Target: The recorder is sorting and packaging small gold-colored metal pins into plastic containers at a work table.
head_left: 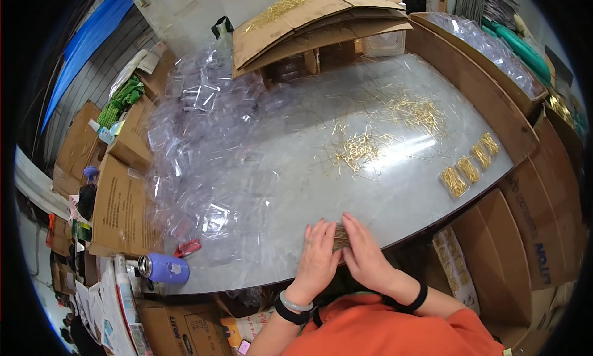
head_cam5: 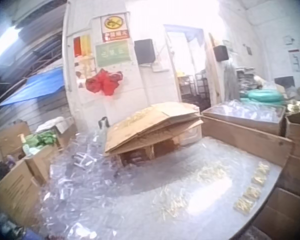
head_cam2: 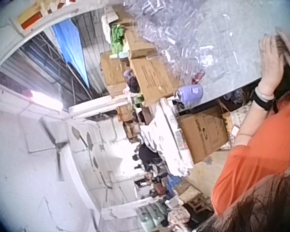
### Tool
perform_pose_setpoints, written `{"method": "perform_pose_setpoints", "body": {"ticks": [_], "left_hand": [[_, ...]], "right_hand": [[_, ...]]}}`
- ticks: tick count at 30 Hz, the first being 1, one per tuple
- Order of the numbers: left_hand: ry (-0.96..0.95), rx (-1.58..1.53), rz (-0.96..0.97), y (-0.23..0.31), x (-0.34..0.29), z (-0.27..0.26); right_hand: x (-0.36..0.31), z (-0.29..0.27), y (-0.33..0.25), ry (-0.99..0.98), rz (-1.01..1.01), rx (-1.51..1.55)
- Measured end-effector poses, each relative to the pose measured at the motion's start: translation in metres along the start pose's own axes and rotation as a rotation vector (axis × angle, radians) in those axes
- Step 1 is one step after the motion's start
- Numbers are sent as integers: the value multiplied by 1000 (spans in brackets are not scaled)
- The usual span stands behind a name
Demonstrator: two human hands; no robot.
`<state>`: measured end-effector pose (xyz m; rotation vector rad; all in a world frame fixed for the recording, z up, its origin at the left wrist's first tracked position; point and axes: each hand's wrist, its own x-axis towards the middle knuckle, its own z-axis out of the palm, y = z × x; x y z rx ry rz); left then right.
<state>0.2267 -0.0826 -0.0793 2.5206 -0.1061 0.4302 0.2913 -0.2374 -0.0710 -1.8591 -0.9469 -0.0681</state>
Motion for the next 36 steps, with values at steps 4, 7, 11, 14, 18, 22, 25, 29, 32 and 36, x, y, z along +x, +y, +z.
{"method": "perform_pose_setpoints", "body": {"ticks": [4, 7, 11, 14, 18, 22, 25, 29, 32, 36], "left_hand": [[25, -21, -14, -4, -1, -3], [23, -72, -32, -2, -2, -5], [25, -183, -49, -2, -3, -7], [79, -223, -52, 0, -2, -7], [35, -88, -1, -3, -2, -5], [-30, -49, 27, -2, -3, -7], [-65, -18, 39, -1, -1, -7], [-41, -5, 29, -2, -1, -8], [-4, -37, 16, -2, -3, -5], [46, -119, -29, -2, -6, -3]], "right_hand": [[19, 4, 3, -66, -10, 132], [29, -18, 15, -117, 67, 22], [40, -32, 25, -255, -55, -138], [49, -30, 32, -478, -66, 111], [42, -28, 34, -304, 118, 361], [5, -22, 27, -42, 191, 253], [-7, -5, 3, -12, 176, 173], [6, 21, -3, -68, 142, 285], [14, 5, 10, -73, 168, 277], [38, -21, 12, -364, -7, -147]]}}
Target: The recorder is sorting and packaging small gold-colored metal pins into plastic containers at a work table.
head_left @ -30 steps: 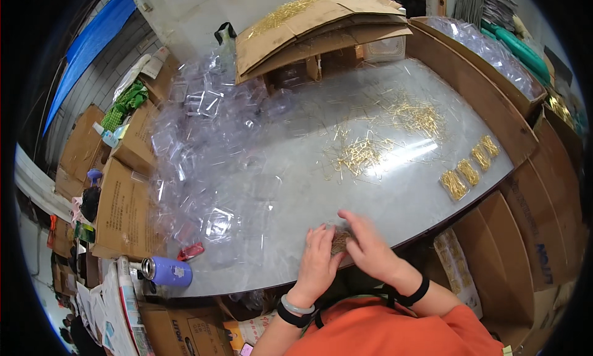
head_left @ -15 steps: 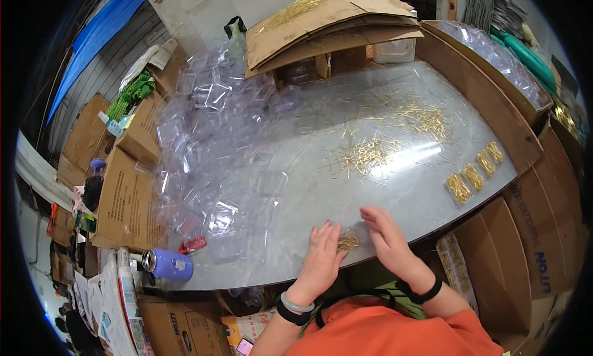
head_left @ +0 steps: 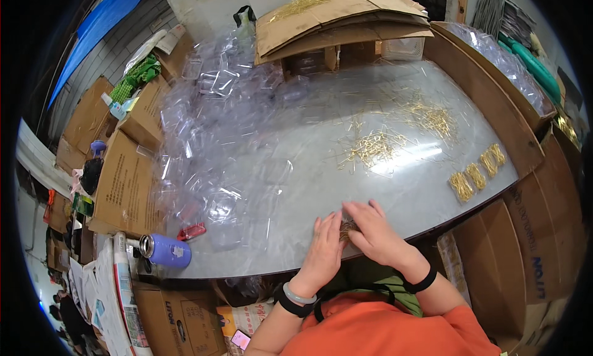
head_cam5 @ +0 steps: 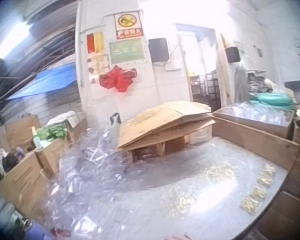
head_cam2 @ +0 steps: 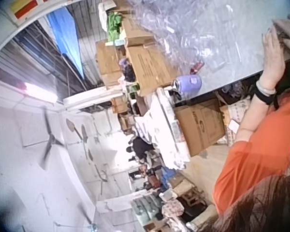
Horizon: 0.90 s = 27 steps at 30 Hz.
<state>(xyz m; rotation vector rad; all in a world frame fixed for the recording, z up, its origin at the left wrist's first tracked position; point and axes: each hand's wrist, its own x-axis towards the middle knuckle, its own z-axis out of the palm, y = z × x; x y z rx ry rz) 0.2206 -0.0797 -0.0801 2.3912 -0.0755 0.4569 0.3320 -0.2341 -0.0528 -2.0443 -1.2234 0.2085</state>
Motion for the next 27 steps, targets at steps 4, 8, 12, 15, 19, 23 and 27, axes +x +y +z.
{"method": "perform_pose_setpoints", "body": {"ticks": [4, 8, 12, 15, 19, 23, 27], "left_hand": [[-16, -46, -36, 0, 0, -2], [2, -119, -52, -3, -2, -3], [41, -231, -30, -7, -5, -21], [39, -38, -89, -4, -18, -39], [81, 223, -183, 2, -33, -51], [129, 225, -216, 3, -32, -47], [116, 189, -217, 2, -21, -31]], "right_hand": [[-4, -2, -3, -7, -105, -144], [-9, 9, 0, 105, -172, -206], [-9, 11, -7, 115, -207, -279], [-8, 16, -2, 149, -212, -325], [-8, 20, -1, 165, -172, -341], [-8, 13, -7, 122, -194, -330], [-10, 10, -8, 99, -229, -313]]}}
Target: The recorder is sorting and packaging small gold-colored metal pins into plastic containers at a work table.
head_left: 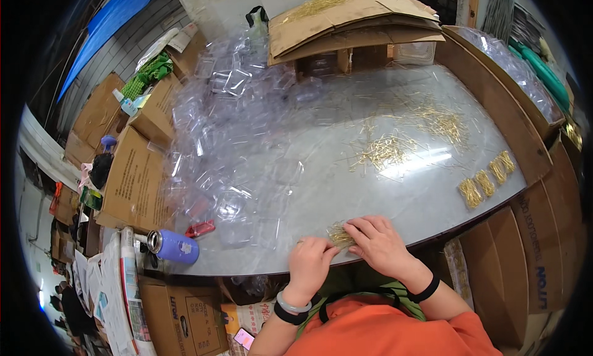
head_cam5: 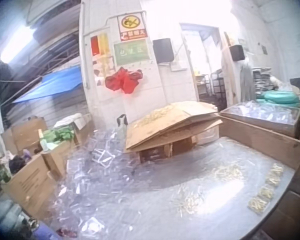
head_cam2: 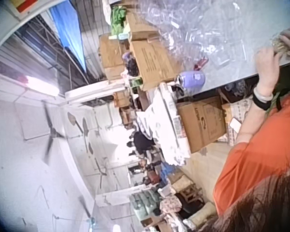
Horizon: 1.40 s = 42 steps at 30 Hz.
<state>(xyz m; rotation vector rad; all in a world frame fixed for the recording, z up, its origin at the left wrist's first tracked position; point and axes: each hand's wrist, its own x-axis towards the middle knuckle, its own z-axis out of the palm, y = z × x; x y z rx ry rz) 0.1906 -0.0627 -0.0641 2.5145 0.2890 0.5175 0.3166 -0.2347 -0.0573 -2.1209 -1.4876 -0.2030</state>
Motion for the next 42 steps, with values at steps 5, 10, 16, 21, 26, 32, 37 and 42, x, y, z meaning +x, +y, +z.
{"method": "perform_pose_setpoints", "body": {"ticks": [5, 10, 16, 21, 26, 32, 37, 42], "left_hand": [[-82, -87, -11, 6, 8, 4], [-102, -43, 210, 11, 21, -1], [-198, 84, 328, 10, 24, 25], [-149, 83, 322, 9, 19, 32], [-120, 29, 244, 11, 14, 35], [-108, -11, 246, 11, 14, 34], [-104, -286, 132, 14, 10, 16], [456, -177, -434, -25, -39, -47]], "right_hand": [[-2, 4, 6, 5, 13, 50], [-8, 7, 18, 167, 230, 436], [-27, 9, 7, 419, 531, 891], [-21, 19, -25, 218, 369, 381], [-15, 20, -13, 103, 178, 34], [-17, 23, -6, 149, 82, -65], [-15, 22, -8, 132, 91, -63], [-15, 16, -5, 135, 112, -24]]}}
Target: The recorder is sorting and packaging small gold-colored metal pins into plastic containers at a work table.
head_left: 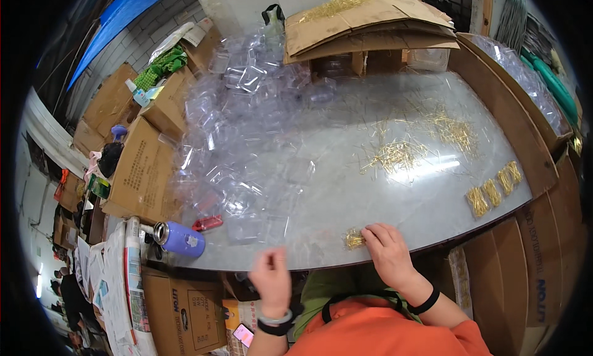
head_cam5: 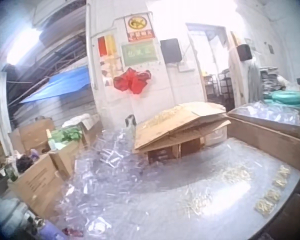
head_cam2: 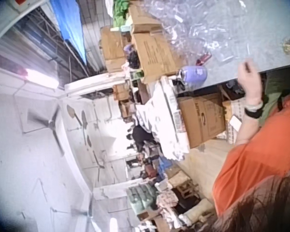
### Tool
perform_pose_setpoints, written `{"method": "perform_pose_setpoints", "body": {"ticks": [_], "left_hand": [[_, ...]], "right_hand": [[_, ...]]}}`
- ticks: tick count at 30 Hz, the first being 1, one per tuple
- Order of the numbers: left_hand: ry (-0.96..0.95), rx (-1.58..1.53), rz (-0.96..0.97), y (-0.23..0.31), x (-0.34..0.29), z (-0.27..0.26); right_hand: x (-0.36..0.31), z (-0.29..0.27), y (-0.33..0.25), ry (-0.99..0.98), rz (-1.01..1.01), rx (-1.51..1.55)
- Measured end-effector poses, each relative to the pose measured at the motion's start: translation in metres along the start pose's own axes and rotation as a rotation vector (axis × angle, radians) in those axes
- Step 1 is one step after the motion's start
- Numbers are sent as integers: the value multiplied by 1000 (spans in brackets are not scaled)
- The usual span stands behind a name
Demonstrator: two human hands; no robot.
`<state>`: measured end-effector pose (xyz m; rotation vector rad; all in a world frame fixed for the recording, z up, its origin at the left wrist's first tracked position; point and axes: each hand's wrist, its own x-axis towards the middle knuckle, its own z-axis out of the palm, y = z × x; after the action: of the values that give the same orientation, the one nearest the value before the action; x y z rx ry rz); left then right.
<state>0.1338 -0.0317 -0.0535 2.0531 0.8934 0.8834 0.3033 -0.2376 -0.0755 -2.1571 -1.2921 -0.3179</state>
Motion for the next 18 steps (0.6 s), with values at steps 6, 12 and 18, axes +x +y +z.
{"method": "perform_pose_setpoints", "body": {"ticks": [6, 12, 18], "left_hand": [[-211, -82, -517, -29, 28, -36], [-188, -161, -493, -29, 40, -22], [-195, -604, -424, -4, -1, -11]], "right_hand": [[1, -1, -1, -18, -38, 10], [1, -5, 0, -42, -63, 25], [3, -7, -3, -72, -47, 9]]}}
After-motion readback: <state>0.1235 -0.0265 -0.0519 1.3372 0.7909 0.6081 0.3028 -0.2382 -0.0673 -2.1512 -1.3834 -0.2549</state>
